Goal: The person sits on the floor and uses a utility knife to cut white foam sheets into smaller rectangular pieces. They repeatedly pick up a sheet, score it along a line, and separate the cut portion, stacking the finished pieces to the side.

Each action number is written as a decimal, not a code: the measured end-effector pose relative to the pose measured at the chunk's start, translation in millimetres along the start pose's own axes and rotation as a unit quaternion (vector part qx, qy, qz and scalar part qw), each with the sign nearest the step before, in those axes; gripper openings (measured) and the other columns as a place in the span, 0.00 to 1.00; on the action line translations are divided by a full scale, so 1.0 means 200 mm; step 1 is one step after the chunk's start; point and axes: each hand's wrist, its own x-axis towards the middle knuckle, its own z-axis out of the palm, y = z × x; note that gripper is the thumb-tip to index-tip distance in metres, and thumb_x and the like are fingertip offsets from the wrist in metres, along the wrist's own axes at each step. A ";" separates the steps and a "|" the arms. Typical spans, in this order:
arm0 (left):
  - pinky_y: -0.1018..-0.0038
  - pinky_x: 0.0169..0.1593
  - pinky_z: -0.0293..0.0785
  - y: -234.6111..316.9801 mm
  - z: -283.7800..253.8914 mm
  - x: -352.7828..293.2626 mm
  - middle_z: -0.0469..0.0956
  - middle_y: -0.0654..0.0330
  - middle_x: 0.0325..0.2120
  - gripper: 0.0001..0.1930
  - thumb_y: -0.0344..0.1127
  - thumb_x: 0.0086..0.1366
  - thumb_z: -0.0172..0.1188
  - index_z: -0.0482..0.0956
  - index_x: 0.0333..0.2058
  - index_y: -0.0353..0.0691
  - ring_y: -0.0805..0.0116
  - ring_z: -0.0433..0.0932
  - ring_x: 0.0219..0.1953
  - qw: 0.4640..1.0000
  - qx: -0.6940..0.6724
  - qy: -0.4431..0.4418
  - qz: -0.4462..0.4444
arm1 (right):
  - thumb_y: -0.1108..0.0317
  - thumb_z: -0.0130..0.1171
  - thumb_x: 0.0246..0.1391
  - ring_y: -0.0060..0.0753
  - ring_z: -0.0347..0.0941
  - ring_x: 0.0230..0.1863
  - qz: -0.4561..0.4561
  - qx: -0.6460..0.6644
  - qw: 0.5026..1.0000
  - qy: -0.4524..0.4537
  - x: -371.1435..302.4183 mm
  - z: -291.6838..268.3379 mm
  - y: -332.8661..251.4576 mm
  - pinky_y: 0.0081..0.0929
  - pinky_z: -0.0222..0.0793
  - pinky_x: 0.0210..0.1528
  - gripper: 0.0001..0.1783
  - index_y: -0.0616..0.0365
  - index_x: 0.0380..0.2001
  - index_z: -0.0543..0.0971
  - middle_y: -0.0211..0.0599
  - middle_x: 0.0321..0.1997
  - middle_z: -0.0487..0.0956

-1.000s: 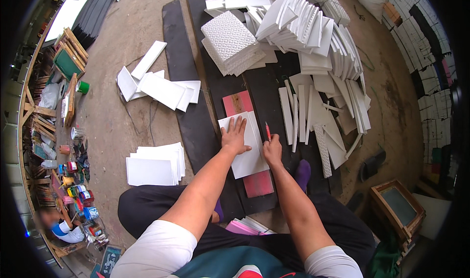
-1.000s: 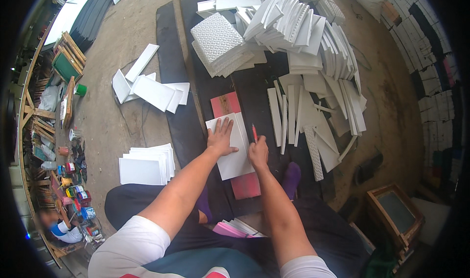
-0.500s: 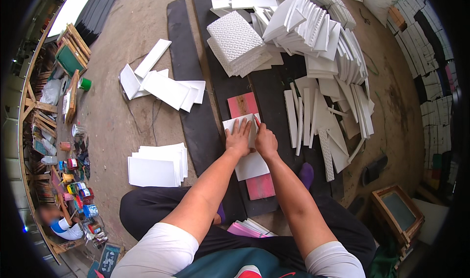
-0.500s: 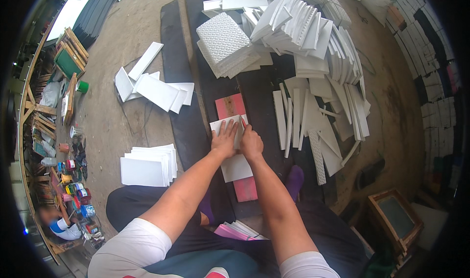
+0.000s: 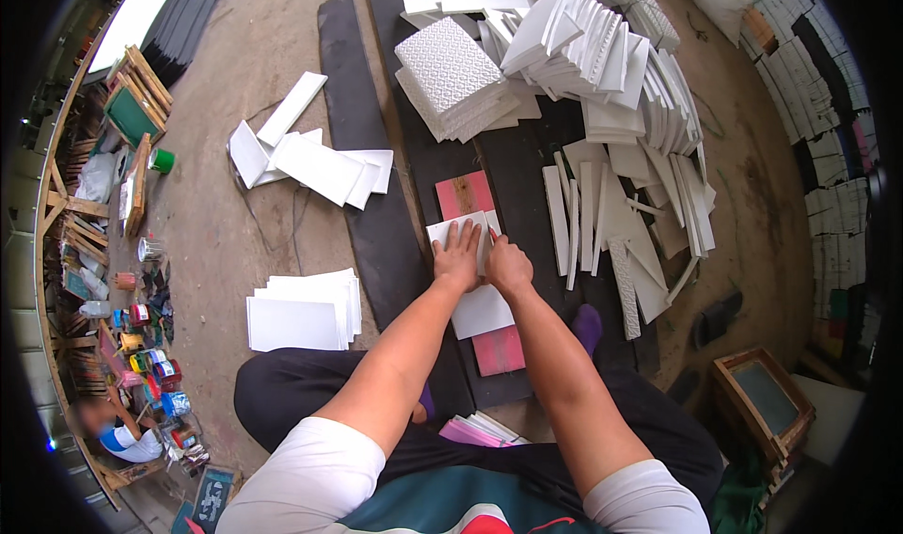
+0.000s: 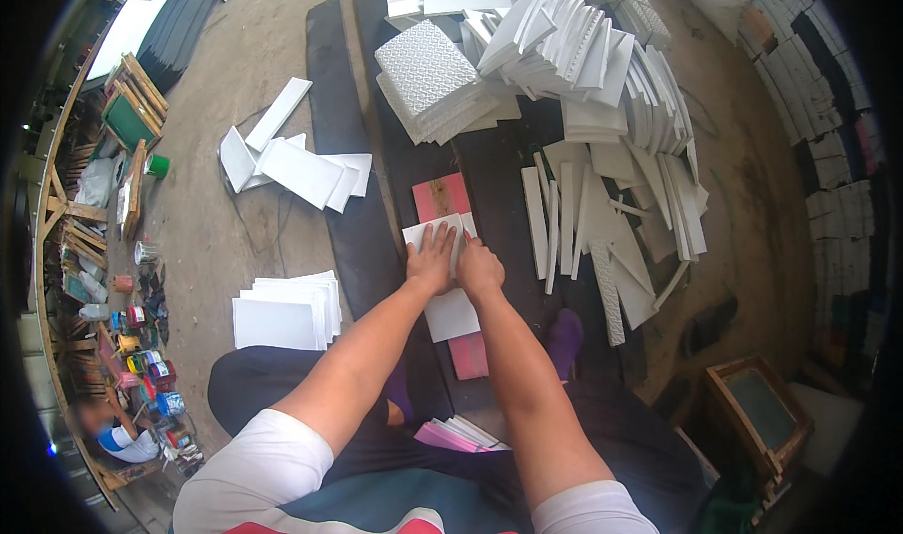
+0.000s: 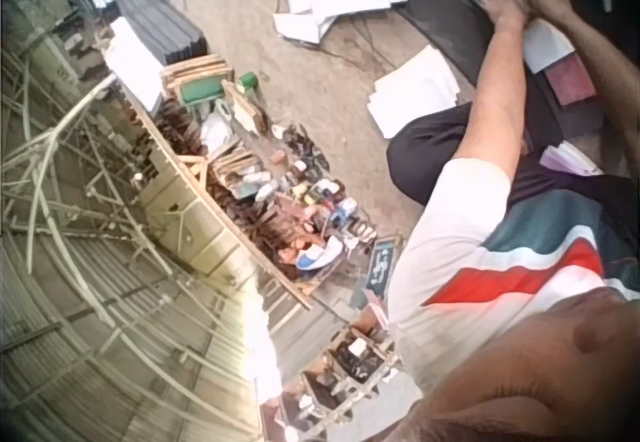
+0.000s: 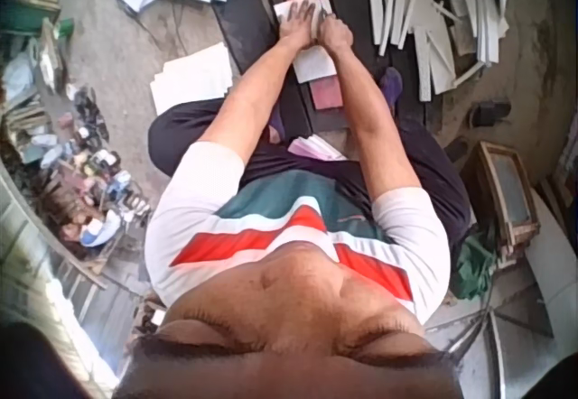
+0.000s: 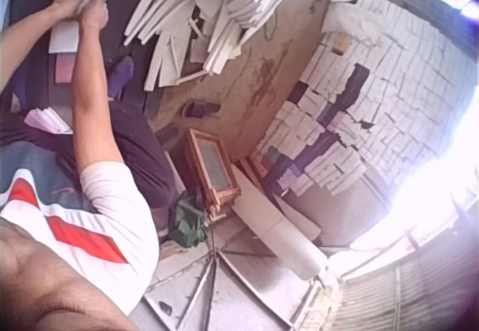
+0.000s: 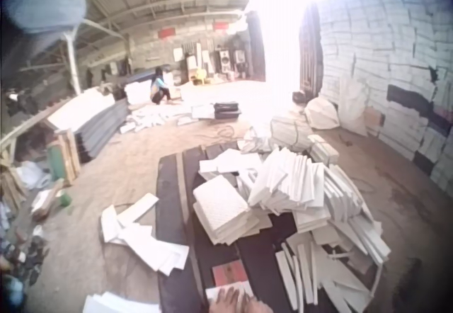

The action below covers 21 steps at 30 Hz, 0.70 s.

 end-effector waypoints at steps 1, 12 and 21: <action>0.37 0.71 0.57 0.00 0.00 -0.01 0.37 0.61 0.81 0.66 0.60 0.53 0.75 0.38 0.79 0.50 0.52 0.38 0.81 1.000 -0.002 -0.008 -0.004 | 0.66 0.55 0.63 0.67 0.83 0.50 0.003 -0.006 1.000 -0.008 -0.05 0.00 0.00 0.56 0.79 0.54 0.17 0.66 0.50 0.75 0.66 0.45 0.84; 0.39 0.71 0.56 0.01 0.00 -0.02 0.37 0.61 0.81 0.69 0.69 0.51 0.73 0.38 0.79 0.48 0.53 0.36 0.81 1.000 0.009 -0.006 -0.002 | 0.67 0.51 0.64 0.67 0.83 0.50 0.057 -0.011 0.998 -0.038 -0.48 0.13 0.26 0.58 0.78 0.54 0.16 0.67 0.49 0.75 0.66 0.45 0.85; 0.42 0.69 0.59 0.00 0.02 -0.01 0.36 0.62 0.81 0.69 0.70 0.51 0.73 0.37 0.79 0.49 0.55 0.35 0.82 1.000 0.021 -0.005 -0.012 | 0.68 0.49 0.61 0.72 0.82 0.47 0.076 0.003 0.995 -0.061 -0.86 0.20 0.44 0.62 0.77 0.52 0.15 0.65 0.48 0.72 0.70 0.41 0.84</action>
